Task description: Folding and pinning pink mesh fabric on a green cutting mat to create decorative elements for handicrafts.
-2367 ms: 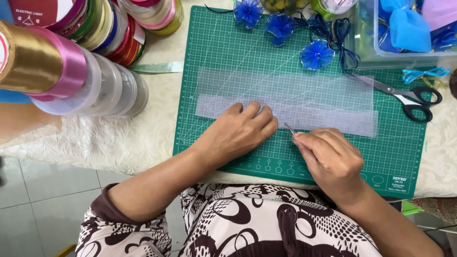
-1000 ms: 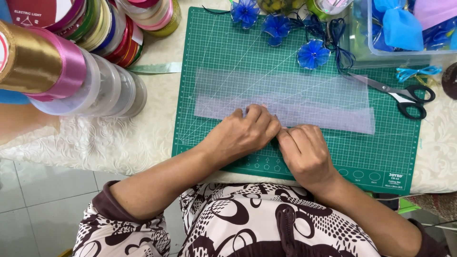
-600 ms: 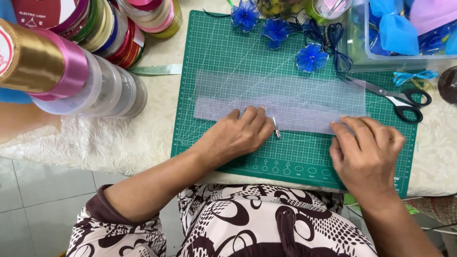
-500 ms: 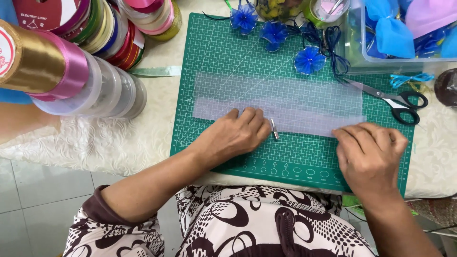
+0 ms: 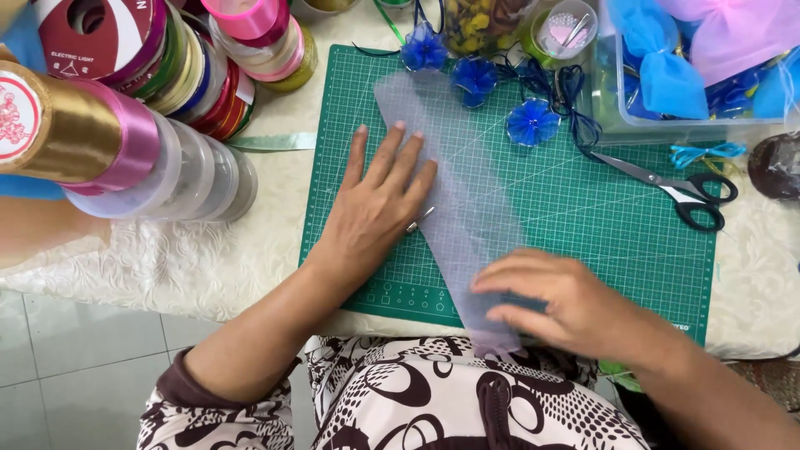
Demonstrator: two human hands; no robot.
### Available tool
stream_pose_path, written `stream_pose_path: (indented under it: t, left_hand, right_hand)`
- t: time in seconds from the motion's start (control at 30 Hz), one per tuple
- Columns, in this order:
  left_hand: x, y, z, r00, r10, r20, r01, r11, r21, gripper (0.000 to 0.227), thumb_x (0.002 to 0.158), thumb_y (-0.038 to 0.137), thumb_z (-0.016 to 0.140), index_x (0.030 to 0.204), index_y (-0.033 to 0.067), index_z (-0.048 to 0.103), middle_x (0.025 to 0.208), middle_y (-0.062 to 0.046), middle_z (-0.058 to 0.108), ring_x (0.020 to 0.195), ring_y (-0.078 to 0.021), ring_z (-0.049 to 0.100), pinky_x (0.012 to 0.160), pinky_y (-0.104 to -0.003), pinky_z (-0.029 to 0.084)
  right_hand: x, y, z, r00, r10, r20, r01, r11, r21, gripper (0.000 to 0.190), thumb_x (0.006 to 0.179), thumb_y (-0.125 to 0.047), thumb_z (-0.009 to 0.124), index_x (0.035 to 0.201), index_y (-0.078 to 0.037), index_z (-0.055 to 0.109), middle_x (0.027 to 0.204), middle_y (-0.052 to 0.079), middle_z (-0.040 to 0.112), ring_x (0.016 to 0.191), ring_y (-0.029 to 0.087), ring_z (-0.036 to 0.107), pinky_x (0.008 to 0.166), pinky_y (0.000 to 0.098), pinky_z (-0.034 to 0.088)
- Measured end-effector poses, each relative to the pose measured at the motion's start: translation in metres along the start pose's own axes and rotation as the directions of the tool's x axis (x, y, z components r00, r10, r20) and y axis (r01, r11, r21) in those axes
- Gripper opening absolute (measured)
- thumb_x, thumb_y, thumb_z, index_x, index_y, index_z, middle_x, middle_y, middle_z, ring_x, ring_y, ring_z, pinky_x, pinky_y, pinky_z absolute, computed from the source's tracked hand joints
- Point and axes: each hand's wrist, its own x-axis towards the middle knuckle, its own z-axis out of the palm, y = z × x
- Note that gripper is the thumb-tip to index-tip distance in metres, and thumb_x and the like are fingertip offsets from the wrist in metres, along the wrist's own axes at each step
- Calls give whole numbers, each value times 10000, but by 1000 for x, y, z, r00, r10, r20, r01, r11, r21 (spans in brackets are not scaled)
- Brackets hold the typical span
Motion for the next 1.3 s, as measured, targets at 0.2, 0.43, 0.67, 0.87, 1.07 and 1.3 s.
stream_pose_path:
  t: [0.2, 0.43, 0.67, 0.87, 1.07, 1.3]
  left_hand:
    - [-22, 44, -24, 997, -59, 44, 70, 945, -319, 394, 980, 58, 629, 1371, 78, 586, 1472, -218, 547, 1399, -439, 480, 1143, -694, 342]
    - [-22, 72, -15, 954, 289, -80, -278, 750, -600, 427, 1014, 428, 607, 1174, 35, 655, 1223, -195, 663, 1187, -362, 607, 1107, -607, 419]
    - [-26, 63, -22, 933, 358, -42, -309, 732, -607, 216, 1027, 142, 623, 1231, 72, 627, 1203, -182, 685, 1180, -341, 620, 1062, -626, 442]
    - [-25, 67, -22, 929, 346, -130, -357, 749, -558, 100, 1025, 57, 634, 1120, 34, 657, 1109, -173, 686, 1119, -347, 642, 1102, -674, 453]
    - [-23, 62, -29, 917, 368, -151, -388, 743, -545, 109, 1017, 10, 653, 913, 34, 629, 1056, -182, 683, 1156, -353, 647, 1131, -703, 423]
    - [-45, 6, -51, 968, 240, -78, -238, 769, -594, 157, 1023, 187, 704, 1011, 40, 649, 1569, -205, 446, 1490, -427, 391, 1202, -759, 242]
  right_hand:
    - [67, 36, -56, 981, 39, -190, -102, 936, -337, 246, 934, -101, 713, 1166, -17, 727, 1161, 154, 743, 1082, 296, 711, 1001, 429, 560]
    - [193, 77, -49, 962, -273, -28, 188, 731, -655, 464, 929, 19, 632, 1392, -15, 615, 1421, 179, 589, 1310, 375, 463, 945, 529, 402]
    - [252, 104, -23, 993, -24, 114, 110, 493, -863, 359, 1013, -114, 475, 1318, -205, 640, 1131, 141, 583, 1092, 365, 539, 889, 532, 406]
    - [243, 105, -21, 988, -142, 61, 123, 490, -863, 182, 813, 54, 596, 889, -103, 648, 968, 95, 546, 985, 317, 492, 779, 458, 413]
    - [224, 89, -57, 914, -407, -5, 340, 770, -540, 202, 659, 89, 625, 719, -76, 527, 797, 80, 525, 824, 284, 500, 787, 397, 425]
    - [115, 31, -126, 925, -209, -316, 116, 950, -290, 143, 898, 115, 625, 986, 8, 662, 1029, 136, 700, 974, 242, 677, 888, 361, 549]
